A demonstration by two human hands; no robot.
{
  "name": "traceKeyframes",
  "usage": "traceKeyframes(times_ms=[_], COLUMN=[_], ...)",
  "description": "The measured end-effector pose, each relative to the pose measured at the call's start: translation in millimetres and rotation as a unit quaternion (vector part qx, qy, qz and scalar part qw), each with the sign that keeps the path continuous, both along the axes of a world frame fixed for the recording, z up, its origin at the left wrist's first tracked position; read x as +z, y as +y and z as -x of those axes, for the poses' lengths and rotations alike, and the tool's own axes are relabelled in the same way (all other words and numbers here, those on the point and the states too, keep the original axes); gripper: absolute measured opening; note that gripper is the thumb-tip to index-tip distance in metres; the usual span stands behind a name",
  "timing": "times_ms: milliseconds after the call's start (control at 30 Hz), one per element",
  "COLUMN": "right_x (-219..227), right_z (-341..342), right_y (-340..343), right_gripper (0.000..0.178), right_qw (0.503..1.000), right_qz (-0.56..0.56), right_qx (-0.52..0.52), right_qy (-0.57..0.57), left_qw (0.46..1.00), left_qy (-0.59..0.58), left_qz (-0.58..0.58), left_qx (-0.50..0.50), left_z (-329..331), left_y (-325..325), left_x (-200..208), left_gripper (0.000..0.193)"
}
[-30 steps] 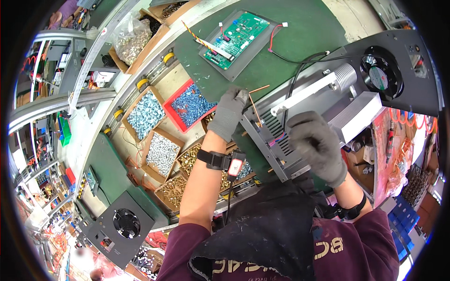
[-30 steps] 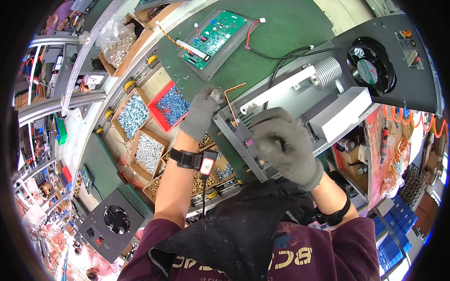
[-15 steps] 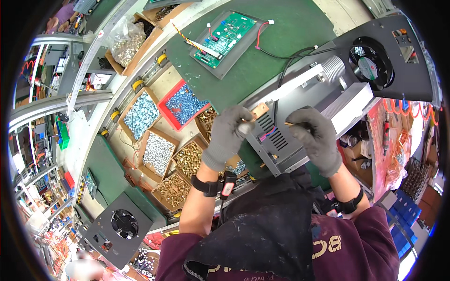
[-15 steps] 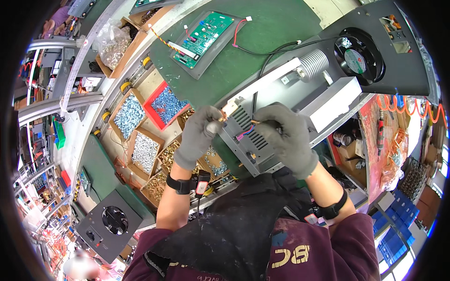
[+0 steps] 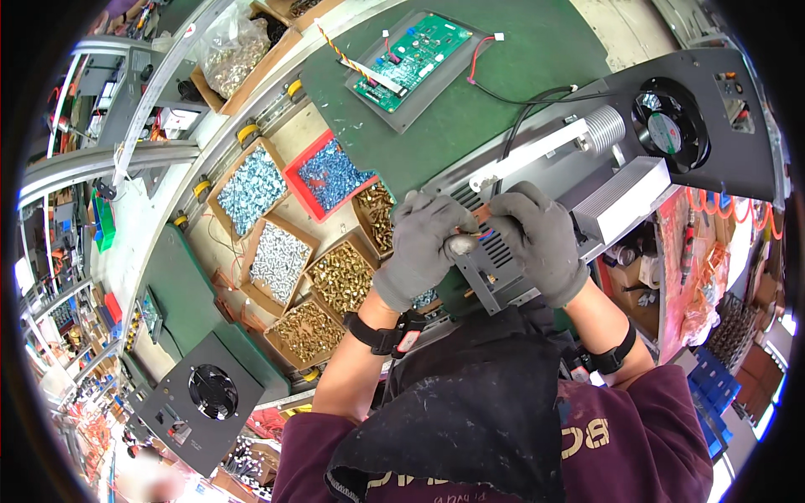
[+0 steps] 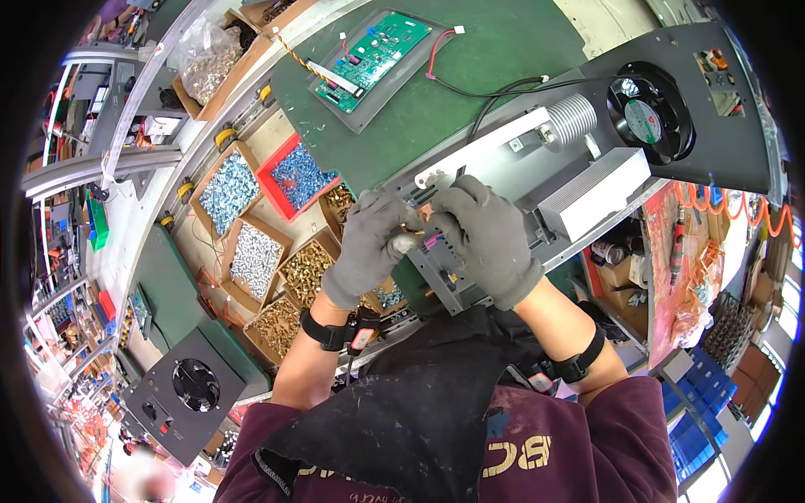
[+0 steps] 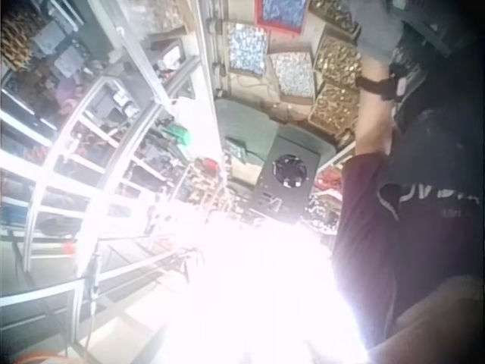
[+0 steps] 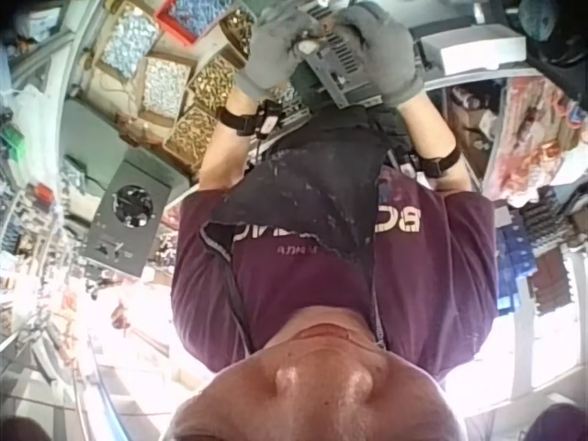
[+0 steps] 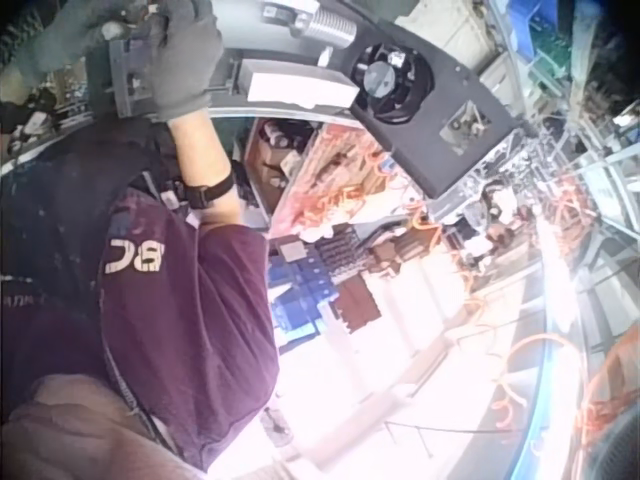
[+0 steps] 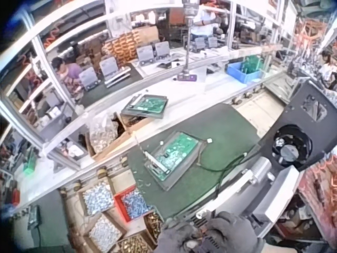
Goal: Assembling and wiring components for a power supply or inverter unit.
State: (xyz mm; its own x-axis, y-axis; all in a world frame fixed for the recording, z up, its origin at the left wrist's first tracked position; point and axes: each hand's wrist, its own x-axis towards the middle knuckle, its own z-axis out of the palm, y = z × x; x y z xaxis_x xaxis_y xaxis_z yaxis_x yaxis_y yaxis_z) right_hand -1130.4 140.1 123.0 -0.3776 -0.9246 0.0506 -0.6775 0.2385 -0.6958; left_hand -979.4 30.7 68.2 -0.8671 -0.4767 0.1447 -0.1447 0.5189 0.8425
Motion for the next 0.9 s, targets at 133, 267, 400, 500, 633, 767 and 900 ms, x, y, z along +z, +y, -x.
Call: traceKeyframes(times_ms=[133, 267, 400, 500, 633, 767, 900], right_x=[3, 1, -6, -11, -14, -14, -14], right_z=[1, 4, 3, 2, 3, 5, 7], right_y=[-2, -1, 2, 5, 8, 11, 12], right_gripper=[0.014, 0.019, 0.021, 0.023, 0.018, 0.018, 0.019], right_qw=[1.000, 0.992, 0.946, 0.928, 0.943, 0.951, 0.957], right_qz=[-0.011, -0.051, -0.071, -0.065, -0.054, -0.056, -0.048], right_qx=[-0.002, -0.045, -0.083, -0.095, -0.069, -0.047, -0.023], right_qy=[-0.023, -0.105, -0.305, -0.353, -0.320, -0.301, -0.286], left_qw=[1.000, 0.999, 0.997, 0.982, 0.956, 0.940, 0.947], left_qy=[-0.017, -0.038, -0.020, -0.046, -0.111, -0.177, -0.256], left_qz=[0.006, 0.011, 0.058, 0.128, 0.200, 0.243, 0.107], left_qx=[0.000, -0.009, 0.048, 0.131, 0.184, 0.164, 0.159], left_z=[-1, -1, 1, 7, 16, 20, 20], left_y=[1, 1, 8, 18, 28, 29, 26], left_x=[3, 6, 11, 19, 32, 41, 38], left_gripper=[0.059, 0.054, 0.044, 0.040, 0.038, 0.035, 0.030])
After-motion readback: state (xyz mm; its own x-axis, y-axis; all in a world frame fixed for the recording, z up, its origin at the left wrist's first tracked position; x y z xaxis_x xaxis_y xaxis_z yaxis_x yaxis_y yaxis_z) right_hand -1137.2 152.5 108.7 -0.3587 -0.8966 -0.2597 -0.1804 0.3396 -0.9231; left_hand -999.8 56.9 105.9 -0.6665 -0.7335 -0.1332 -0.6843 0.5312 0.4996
